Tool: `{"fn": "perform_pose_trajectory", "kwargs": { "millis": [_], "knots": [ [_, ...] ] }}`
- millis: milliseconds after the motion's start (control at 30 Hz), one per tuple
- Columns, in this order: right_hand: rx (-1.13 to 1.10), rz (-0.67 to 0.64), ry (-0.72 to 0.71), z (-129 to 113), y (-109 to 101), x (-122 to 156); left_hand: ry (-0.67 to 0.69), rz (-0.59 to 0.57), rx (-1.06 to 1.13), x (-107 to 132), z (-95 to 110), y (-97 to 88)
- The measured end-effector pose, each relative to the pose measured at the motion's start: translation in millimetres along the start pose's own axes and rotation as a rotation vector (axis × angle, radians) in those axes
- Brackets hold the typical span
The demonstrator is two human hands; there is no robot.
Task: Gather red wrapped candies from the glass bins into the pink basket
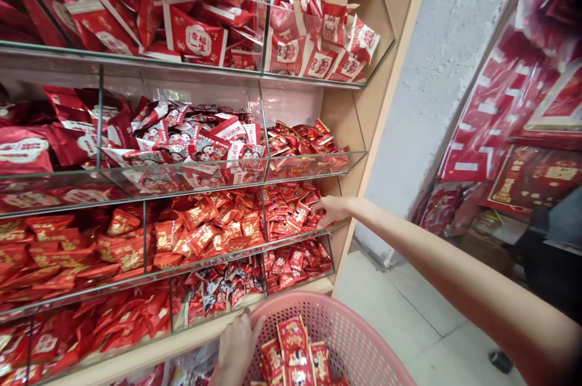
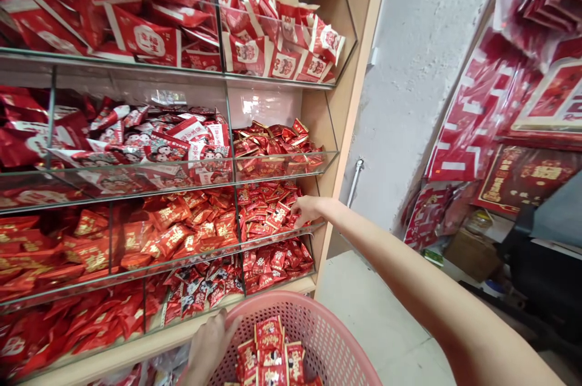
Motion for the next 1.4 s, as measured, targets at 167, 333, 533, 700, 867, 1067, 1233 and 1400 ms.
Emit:
{"fn": "perform_pose_trajectory", "kwargs": {
  "millis": [167,333,533,700,867,1067,1233,1400],
  "knots": [
    [0.043,0.076,-0.053,-2,-5,0,0.003,0.004,-0.013,-1,0,1.7],
    [0.122,0.27,-0.011,6,-16,3,0.003,0.013,-0.006,-2,1,0.8],
    [0.179,0.26,-0.009,1,-6,4,-0.006,-0.023,0.016,-2,1,0.7],
    [0.211,0.312,0.014,-2,-8,7,0.009,-0.005,0.013,-2,2,0.1],
    [0.167,0.337,-0.029,-2,-4,11,0.014,0.004,0.002,-2,2,-0.2],
    [0.102,0.238,-0.061,0,3,5,0.023,0.025,-0.017,-2,3,-1.6],
    [0.115,0.208,0.011,1,4,1,0.024,0.036,-0.032,-3,2,-1.4],
    [0.13,0.339,0.094,3,0,7,0.005,-0.003,0.005,-2,1,1.8]
  ]
}}
Point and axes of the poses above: each hand's wrist, its own x-axis away from the middle knuckle, its own y-axis out of the palm, z = x × y, the point moved 10 cm from there along -x, towards the middle knuckle, and after that the axes turned 3 degrees about z, right-handed, at the moved point
